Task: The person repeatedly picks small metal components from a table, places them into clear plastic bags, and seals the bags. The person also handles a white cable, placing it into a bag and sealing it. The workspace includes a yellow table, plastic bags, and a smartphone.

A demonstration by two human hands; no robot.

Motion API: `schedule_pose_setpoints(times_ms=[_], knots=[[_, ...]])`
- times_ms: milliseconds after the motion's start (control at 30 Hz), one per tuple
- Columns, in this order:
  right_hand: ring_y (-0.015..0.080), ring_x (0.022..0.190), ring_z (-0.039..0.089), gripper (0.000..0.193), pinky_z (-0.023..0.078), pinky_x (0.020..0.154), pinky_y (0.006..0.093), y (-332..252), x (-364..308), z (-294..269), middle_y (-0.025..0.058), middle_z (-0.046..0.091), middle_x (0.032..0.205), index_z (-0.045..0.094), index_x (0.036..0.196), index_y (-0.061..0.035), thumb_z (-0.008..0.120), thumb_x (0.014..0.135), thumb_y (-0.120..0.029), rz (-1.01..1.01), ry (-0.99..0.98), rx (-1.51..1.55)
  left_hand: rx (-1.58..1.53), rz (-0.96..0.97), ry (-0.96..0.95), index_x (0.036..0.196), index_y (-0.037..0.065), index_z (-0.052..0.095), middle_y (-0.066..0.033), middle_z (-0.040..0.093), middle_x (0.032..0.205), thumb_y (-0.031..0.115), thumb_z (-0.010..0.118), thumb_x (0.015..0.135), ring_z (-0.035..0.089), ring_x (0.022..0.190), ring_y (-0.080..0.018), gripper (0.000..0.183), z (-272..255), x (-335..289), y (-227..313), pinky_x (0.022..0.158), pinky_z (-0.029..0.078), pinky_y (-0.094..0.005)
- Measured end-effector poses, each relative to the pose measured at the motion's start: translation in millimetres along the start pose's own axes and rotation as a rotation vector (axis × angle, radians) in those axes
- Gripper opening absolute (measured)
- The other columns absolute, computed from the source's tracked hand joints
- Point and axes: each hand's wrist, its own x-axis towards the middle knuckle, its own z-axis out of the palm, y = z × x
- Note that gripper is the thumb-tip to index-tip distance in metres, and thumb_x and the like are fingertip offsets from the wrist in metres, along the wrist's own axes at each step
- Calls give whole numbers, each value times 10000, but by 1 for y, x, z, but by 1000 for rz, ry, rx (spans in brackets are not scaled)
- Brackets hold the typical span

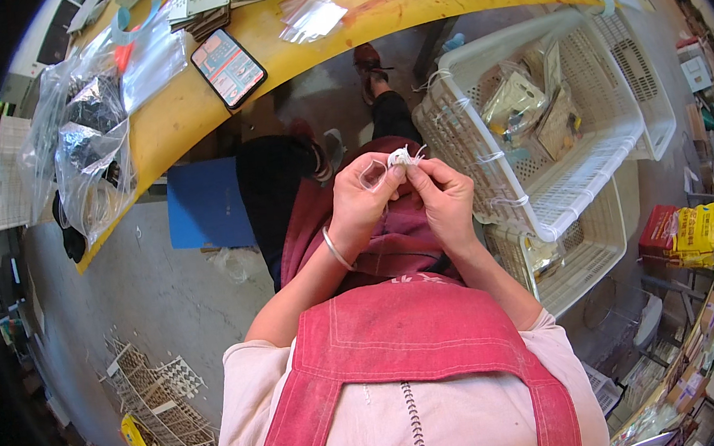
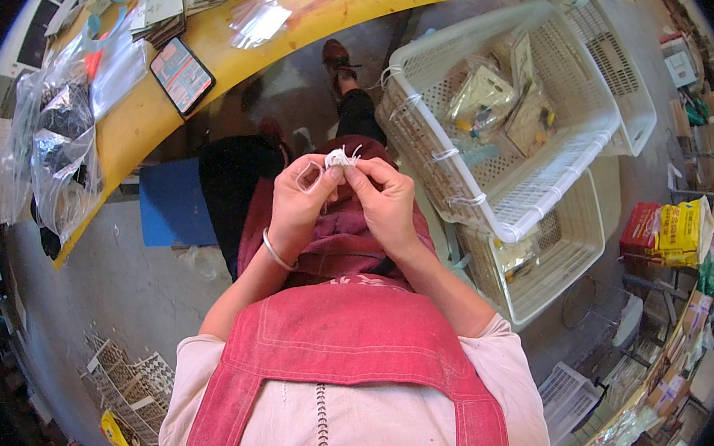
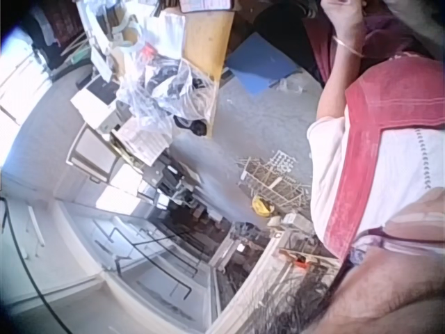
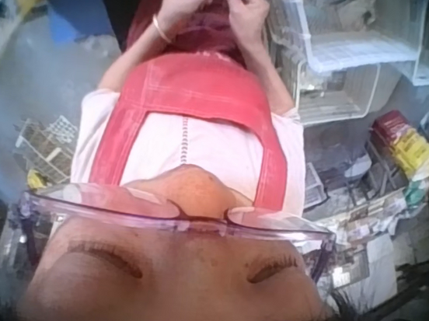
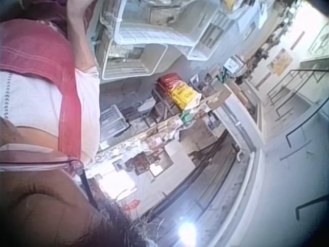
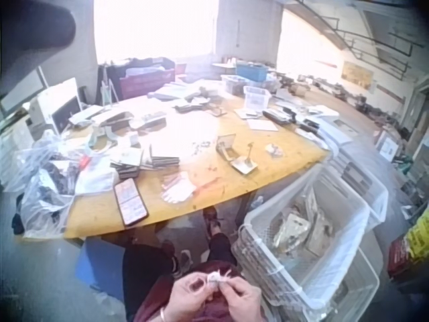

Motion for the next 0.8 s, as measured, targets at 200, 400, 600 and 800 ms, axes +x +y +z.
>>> schedule_pose_setpoints(times_ms=[200, 400, 600, 800], knots=[[48, 767, 626, 158, 484, 684, 217, -3, 6, -6, -27, 711, 852, 768, 1074, 30, 715, 1049, -116, 30, -51, -57, 220, 145, 42, 1059, 18, 716, 17, 708, 930, 112, 779, 1000, 616, 807, -47, 127, 0, 1, -5, 693, 495, -232], [34, 628, 556, 135, 429, 557, 203, -33, 9, -4, -22, 674, 796, 745, 1070, -12, 694, 1069, -137, 148, -77, 86, 714, 273, 93, 938, 26, 691, -53, 699, 862, 88, 816, 920, 649, 766, -119, 141, -12, 5, -6, 671, 513, -299], [360, 765, 657, 51, 530, 669, 421, -31, 7, 11, 172, 631, 859, 706, 964, 2, 715, 940, -42, -365, -194, -576, 814, 429, 141, 924, 34, 684, -148, 666, 835, 19, 799, 792, 676, 743, -305, 176, -11, 7, -9, 675, 535, -384], [352, 788, 666, 54, 534, 675, 483, -33, 5, 11, 122, 588, 866, 668, 912, -40, 713, 888, -60, -518, -305, -878, 904, 489, 128, 906, 47, 677, -170, 681, 867, 36, 764, 811, 686, 783, -371, 129, -9, 7, -9, 677, 543, -419]])
